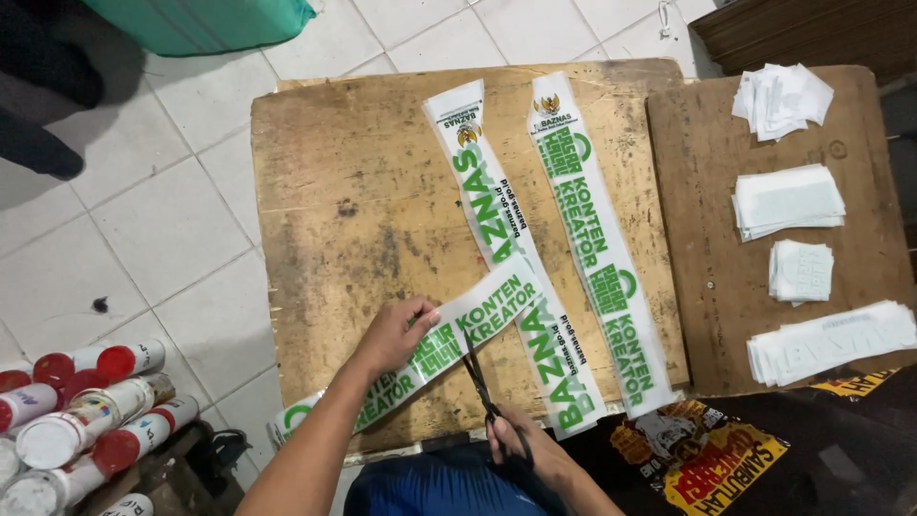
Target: Cutting long printed strips into individual labels using scissors on a wooden workbench.
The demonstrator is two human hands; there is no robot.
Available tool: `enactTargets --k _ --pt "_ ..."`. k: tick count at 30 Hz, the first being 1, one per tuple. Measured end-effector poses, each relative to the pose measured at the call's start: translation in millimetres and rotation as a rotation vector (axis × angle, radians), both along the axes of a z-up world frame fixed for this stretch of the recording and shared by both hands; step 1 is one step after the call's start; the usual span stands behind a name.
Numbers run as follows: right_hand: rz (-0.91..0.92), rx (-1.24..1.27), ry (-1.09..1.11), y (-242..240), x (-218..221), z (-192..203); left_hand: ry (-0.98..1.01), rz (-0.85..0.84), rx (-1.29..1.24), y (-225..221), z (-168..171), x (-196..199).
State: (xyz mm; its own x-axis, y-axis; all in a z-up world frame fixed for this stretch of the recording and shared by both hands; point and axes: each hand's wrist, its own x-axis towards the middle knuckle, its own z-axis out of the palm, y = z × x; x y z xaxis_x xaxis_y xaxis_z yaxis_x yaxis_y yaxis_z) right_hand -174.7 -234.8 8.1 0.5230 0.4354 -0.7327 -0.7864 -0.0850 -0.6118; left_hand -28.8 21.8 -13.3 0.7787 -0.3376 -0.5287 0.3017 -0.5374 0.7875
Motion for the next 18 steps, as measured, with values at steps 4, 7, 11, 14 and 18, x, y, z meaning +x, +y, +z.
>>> enactTargets --k 4,7,11,14,18 --pt "-0.060 0.038 0.028 2 3 0 -0.021 0.013 -0.003 0 -3 -6" --pt "-0.029 -0.026 0.066 4 9 7 -0.006 0.016 -0.025 2 -3 -8" --pt "0.000 -0.008 0.019 3 11 -3 -0.032 0.014 -0.033 2 -4 -9" --pt "0.036 -0.010 -0.040 5 15 -1 -0.014 0.019 -0.025 2 -3 -10" --pt "0.029 -0.072 0.002 7 14 -3 -0.017 0.038 -0.073 4 -6 -12"
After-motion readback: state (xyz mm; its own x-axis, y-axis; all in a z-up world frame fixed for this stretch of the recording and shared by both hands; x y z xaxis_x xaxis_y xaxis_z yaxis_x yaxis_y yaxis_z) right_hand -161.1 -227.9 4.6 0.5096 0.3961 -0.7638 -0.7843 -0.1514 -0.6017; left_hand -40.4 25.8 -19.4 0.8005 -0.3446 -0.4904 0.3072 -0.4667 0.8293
